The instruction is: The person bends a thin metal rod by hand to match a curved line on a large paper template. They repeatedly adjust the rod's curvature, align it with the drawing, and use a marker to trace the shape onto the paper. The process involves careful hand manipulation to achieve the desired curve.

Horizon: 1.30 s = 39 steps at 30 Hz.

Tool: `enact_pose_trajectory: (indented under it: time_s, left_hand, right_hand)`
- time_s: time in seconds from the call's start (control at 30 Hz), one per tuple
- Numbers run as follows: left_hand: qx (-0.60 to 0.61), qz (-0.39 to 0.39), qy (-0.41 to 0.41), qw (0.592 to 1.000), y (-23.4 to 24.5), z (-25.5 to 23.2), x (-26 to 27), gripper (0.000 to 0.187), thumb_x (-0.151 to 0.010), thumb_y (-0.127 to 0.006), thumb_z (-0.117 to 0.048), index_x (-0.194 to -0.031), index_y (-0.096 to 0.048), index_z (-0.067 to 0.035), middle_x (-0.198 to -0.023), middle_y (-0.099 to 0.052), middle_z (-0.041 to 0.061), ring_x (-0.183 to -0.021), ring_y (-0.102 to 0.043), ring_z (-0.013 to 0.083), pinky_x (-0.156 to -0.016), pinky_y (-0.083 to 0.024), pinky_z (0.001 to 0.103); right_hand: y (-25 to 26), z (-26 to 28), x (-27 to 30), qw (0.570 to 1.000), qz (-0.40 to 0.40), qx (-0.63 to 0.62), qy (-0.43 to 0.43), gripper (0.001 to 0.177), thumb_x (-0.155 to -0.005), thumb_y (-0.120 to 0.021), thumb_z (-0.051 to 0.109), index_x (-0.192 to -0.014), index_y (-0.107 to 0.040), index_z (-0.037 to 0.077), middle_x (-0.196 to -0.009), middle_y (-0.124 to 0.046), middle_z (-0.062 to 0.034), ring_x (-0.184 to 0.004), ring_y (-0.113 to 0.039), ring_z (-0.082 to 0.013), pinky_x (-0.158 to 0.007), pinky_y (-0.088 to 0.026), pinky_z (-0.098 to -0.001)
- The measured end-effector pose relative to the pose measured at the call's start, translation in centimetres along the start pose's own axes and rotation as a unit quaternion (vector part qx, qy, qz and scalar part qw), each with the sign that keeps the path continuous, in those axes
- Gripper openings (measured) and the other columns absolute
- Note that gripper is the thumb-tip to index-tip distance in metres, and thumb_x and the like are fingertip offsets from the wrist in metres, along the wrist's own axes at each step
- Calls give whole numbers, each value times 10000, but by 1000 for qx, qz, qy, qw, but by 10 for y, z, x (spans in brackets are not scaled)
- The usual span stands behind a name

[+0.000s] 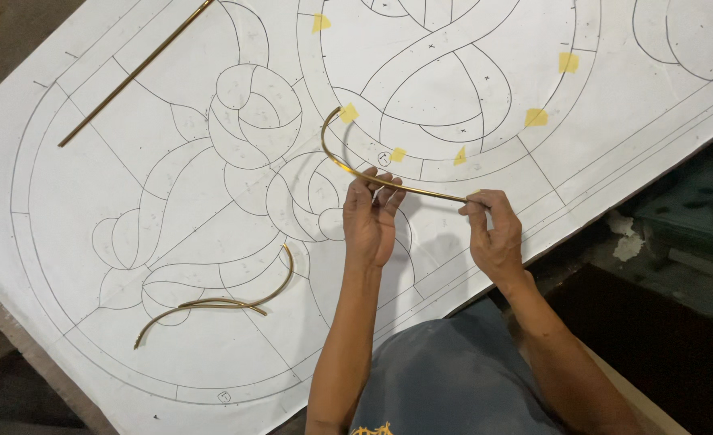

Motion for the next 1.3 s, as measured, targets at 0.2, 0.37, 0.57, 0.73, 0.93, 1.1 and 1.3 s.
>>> enact_pose_trajectory:
  time_s: [0.2, 0.37, 0.57, 0.73, 0.93, 1.1, 1.3]
  left_hand:
    - [16, 12, -1, 1000, 0, -2, 1, 277, -1028, -554, -382, -1084, -605, -116, -1026, -729, 110, -1008, -740, 264, -929, -632, 417]
    - [38, 14, 7, 999, -5, 17, -3, 266, -1025, -551, -379, -1071, -588, -120, -1036, -738, 122, -1019, -742, 269, -920, -640, 411]
    - [35, 5, 18, 999, -21, 30, -7, 270, -1014, -552, -409, -1051, -602, -146, -1036, -744, 80, -1045, -732, 236, -946, -628, 384]
    - [-18, -29, 20, 999, 8, 23, -37, 290, -1033, -528, -410, -1076, -635, -144, -1024, -741, 126, -1011, -739, 279, -868, -663, 388]
    - [-373, -52, 22, 926, -20, -68, -80, 312, -1087, -482, -288, -1143, -638, -24, -1021, -695, 190, -939, -716, 275, -749, -663, 335]
    - [-520, -39, -6, 853, -42, -119, -155, 291, -999, -676, -270, -1113, -693, -3, -928, -706, 150, -768, -718, 172, -592, -647, 229]
    - [-633, -80, -31, 770, -50, -138, -197, 194, -925, -658, -176, -952, -735, 0, -711, -704, 82, -598, -705, 124, -507, -637, 208]
  right_hand:
    - [-6, -15, 0, 981, 5, -166, -103, 119, -1109, -458, 115, -1162, -524, 31, -976, -690, -135, -946, -729, -230, -932, -576, -408]
    - [-35, -56, 1, 849, -63, -471, -232, 200, -1122, -396, 212, -1257, -485, 94, -1103, -703, -133, -1023, -721, -225, -981, -590, -404]
    - [-49, -76, -8, 781, -74, -551, -285, 281, -1107, -361, 400, -1203, -525, 194, -1193, -653, -39, -1089, -667, -190, -1044, -549, -418]
    - [-41, -90, -17, 855, -71, -467, -214, 279, -1107, -425, 331, -1196, -561, 104, -1063, -680, -130, -1015, -701, -221, -979, -586, -405]
    - [-29, -41, -67, 986, -26, -145, -73, 73, -1052, -631, 101, -1050, -678, 45, -942, -658, -97, -922, -692, -231, -865, -554, -383]
    - [-76, -11, -116, 976, -56, 141, 157, 33, -1013, -733, 172, -1035, -744, 150, -945, -583, -13, -978, -585, -180, -864, -429, -366]
    - [-134, -24, -137, 945, -50, 287, 148, 33, -960, -774, 173, -992, -768, 182, -1017, -593, -46, -975, -578, -205, -870, -404, -404]
Point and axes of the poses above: each hand's wrist, its own x-axis away from the middle knuckle, its own y-axis out of the back of the hand, z = x × y, the point moved 10 cm from there along -x, towards the middle knuckle
